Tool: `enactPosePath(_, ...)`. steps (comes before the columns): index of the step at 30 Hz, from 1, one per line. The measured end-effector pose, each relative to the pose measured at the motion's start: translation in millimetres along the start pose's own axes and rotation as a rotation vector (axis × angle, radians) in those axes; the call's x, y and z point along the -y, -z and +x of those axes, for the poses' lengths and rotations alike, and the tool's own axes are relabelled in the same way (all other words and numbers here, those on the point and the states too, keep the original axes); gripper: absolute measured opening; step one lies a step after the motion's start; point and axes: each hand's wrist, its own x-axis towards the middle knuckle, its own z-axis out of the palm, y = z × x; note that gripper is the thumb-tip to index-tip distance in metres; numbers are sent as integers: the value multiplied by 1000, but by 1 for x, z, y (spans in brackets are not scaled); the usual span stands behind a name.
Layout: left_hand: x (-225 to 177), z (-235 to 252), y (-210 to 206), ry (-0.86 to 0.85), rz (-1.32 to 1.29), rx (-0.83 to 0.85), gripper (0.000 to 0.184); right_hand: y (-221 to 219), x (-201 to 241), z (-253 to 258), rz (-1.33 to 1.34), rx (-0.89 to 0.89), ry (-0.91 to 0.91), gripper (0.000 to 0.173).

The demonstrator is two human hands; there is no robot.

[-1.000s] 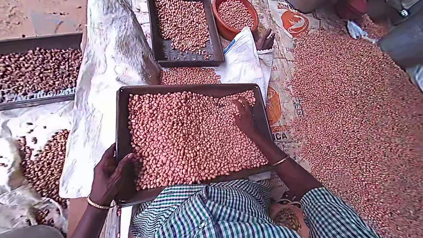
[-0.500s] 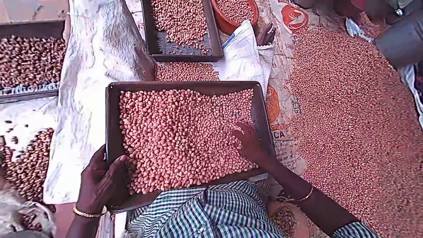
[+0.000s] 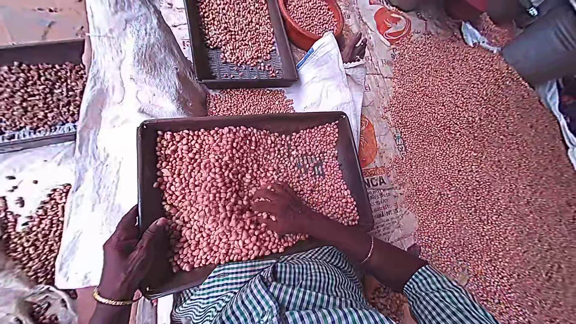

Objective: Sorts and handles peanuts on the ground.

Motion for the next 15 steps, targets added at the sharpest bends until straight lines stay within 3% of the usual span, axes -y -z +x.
enactPosePath(4,1,1,-4,41,20,13,60,39,-41,-64,-282,-73,-285,31)
enactPosePath(6,0,2,-6,30,-3,29,61,57,-77,-58,-315,-157,-429,35)
enactPosePath(9,0,3,-6,32,-20,23,60,55,-117,-5,-334,-328,-379,40)
enactPosePath(13,-1,1,-2,24,-26,-5,59,17,-86,73,-176,-325,-207,40)
enactPosePath(15,-4,1,-3,30,-17,-21,58,3,-47,83,-22,-180,-185,36)
